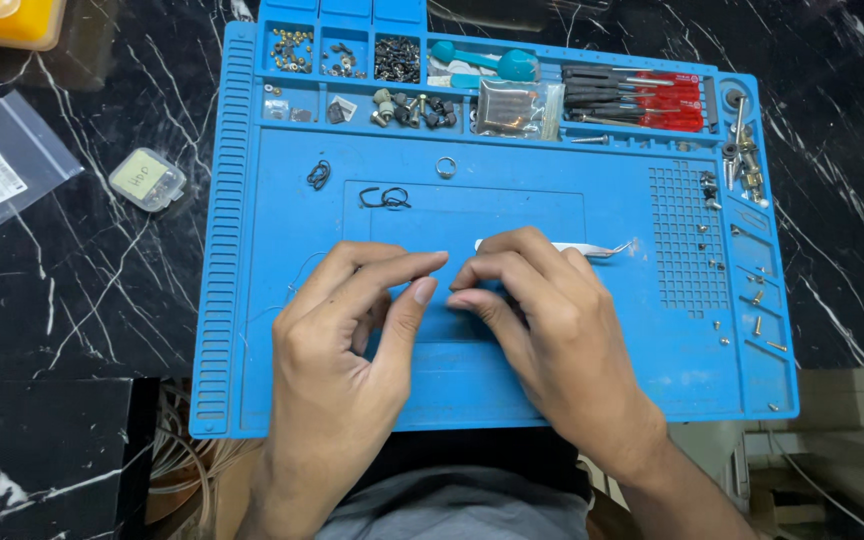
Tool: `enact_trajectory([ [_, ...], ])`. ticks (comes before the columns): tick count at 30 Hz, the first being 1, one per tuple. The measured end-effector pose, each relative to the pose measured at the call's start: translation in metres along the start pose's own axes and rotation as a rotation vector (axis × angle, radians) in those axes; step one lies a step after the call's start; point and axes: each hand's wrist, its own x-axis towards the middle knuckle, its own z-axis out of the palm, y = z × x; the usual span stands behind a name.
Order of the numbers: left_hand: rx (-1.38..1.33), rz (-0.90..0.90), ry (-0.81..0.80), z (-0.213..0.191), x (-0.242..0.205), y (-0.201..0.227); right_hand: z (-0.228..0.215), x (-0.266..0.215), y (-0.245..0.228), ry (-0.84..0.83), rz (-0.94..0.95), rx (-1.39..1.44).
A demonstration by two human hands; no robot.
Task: The person sorts and organizes small screws and hardware components on a blue work mat. They pick up individual screws, place them into designated slots on the mat, and occasionally retrieve more from a small plastic container.
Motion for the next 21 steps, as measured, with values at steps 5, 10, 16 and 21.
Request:
enact_trajectory([
  [5, 0.097, 0.079, 0.041, -0.003, 0.000, -0.002, 0.002, 0.005, -0.006, -0.028, -0.006, -0.176],
  [10, 0.191, 0.142, 0.058, -0.009, 0.000, -0.008, 0.002, 0.011, -0.010, -0.015, -0.003, -0.284],
  [16, 0.273, 0.207, -0.009, -0.013, -0.002, -0.012, -0.014, 0.007, -0.006, 0.056, 0.012, -0.281],
  [21, 0.346, 0.180, -0.054, -0.011, -0.003, -0.017, -0.026, 0.000, 0.005, 0.043, 0.058, -0.267],
])
